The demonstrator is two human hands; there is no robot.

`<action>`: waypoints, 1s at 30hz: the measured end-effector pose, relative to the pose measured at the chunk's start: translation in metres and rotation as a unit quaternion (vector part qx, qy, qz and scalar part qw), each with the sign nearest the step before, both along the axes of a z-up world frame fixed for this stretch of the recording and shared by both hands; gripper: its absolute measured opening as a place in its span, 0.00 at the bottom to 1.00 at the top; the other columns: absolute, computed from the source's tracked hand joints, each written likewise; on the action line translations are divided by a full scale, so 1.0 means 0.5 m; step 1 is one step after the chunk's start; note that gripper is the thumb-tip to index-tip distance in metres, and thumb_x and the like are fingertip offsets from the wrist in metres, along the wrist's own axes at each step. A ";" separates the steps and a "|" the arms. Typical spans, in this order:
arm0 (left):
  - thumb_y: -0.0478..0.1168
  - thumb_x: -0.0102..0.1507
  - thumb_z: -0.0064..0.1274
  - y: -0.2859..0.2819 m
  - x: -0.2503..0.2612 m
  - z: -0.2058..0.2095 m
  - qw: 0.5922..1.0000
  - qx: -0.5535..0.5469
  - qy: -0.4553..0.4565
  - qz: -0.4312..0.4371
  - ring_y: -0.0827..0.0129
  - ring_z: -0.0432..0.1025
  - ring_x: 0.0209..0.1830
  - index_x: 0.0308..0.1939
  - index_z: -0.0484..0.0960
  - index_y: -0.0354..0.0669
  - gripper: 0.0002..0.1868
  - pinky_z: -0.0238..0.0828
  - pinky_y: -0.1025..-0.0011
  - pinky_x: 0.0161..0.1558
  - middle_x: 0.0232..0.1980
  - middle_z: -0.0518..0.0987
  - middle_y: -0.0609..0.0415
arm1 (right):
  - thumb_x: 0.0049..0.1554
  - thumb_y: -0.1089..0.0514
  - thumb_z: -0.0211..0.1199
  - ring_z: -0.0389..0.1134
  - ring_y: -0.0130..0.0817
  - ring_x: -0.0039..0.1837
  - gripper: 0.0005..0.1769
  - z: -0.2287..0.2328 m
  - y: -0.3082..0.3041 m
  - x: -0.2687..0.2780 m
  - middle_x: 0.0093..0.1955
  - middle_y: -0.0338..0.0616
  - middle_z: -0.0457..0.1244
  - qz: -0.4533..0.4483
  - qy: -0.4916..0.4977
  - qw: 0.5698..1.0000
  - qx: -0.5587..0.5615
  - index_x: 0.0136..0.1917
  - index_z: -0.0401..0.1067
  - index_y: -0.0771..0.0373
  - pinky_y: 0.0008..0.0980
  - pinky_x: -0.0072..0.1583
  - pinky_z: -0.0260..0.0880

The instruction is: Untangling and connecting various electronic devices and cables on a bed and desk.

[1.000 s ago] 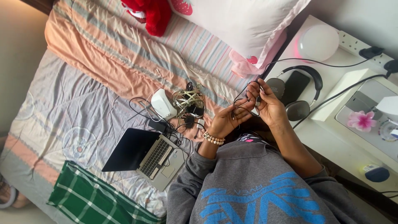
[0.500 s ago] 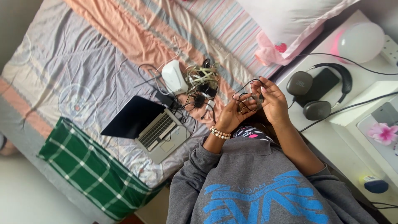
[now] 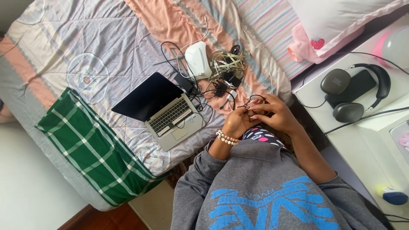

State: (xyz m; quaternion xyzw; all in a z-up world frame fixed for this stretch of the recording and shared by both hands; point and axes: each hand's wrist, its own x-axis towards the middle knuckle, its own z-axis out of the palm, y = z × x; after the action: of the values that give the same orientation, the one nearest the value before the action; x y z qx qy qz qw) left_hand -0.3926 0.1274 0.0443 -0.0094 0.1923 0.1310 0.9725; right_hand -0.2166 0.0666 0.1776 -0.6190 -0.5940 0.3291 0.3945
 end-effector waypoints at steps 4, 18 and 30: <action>0.42 0.71 0.26 0.001 -0.020 0.082 0.991 0.043 0.119 -0.052 0.63 0.75 0.48 0.62 0.72 0.39 0.23 0.71 0.62 0.57 0.52 0.80 0.47 | 0.44 0.65 0.77 0.69 0.39 0.61 0.22 0.018 -0.019 -0.047 0.57 0.46 0.67 -0.036 -0.007 0.999 0.039 0.53 0.80 0.61 0.36 0.63 0.69; 0.46 0.76 0.34 -0.045 0.018 0.204 0.994 0.054 0.055 -0.075 0.56 0.73 0.61 0.60 0.75 0.31 0.22 0.66 0.55 0.68 0.58 0.79 0.43 | 0.54 0.64 0.71 0.73 0.33 0.49 0.07 0.011 -0.076 -0.026 0.49 0.49 0.69 -0.202 0.053 0.970 0.125 0.45 0.77 0.70 0.27 0.52 0.74; 0.42 0.76 0.37 -0.058 0.083 0.259 0.994 0.094 0.054 -0.009 0.55 0.75 0.62 0.61 0.75 0.27 0.20 0.69 0.56 0.68 0.61 0.79 0.40 | 0.58 0.64 0.68 0.72 0.35 0.55 0.05 0.010 -0.075 0.059 0.50 0.50 0.70 -0.163 0.121 0.969 0.140 0.46 0.75 0.68 0.31 0.60 0.73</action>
State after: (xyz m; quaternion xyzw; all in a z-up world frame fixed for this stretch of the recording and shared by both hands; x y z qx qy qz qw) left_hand -0.3510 0.0983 0.1738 0.0913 0.2314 0.1399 0.9584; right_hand -0.1873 0.0288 0.1823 -0.6016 -0.4734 0.2460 0.5946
